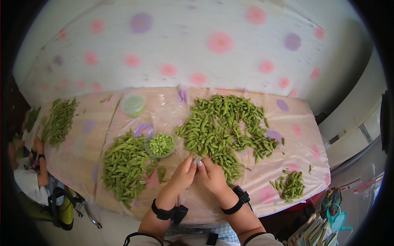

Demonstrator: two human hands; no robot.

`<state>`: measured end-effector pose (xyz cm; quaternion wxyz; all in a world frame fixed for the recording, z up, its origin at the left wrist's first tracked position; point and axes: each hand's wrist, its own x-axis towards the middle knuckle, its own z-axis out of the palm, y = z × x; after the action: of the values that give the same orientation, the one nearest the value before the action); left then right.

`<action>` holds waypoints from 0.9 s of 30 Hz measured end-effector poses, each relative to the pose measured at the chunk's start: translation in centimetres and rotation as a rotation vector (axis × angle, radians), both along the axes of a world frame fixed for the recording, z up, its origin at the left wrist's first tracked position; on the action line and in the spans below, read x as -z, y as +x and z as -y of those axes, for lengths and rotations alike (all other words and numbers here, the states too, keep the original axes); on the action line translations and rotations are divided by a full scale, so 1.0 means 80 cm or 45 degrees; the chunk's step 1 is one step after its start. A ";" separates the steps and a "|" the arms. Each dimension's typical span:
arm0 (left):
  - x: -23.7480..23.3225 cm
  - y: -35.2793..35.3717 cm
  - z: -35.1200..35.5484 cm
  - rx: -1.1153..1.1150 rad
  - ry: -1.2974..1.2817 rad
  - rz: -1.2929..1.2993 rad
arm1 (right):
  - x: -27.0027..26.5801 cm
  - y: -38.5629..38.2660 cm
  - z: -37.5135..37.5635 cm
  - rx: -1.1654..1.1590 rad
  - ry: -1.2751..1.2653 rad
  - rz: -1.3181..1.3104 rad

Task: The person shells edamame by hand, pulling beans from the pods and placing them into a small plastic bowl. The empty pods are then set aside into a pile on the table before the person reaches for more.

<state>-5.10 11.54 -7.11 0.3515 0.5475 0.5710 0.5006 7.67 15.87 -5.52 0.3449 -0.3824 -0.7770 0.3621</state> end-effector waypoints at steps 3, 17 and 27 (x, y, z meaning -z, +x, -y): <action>0.019 0.007 -0.006 -0.033 0.017 0.082 | 0.006 -0.001 -0.001 0.019 0.005 -0.061; 0.028 0.008 -0.010 -0.026 0.039 0.195 | 0.004 0.001 -0.001 0.051 0.105 -0.008; -0.019 0.005 0.006 -0.079 0.316 -0.372 | 0.001 0.001 -0.003 0.253 0.192 0.071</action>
<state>-4.68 11.05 -5.58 0.1790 0.6356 0.5664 0.4930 7.72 16.09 -5.61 0.3852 -0.4403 -0.7696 0.2560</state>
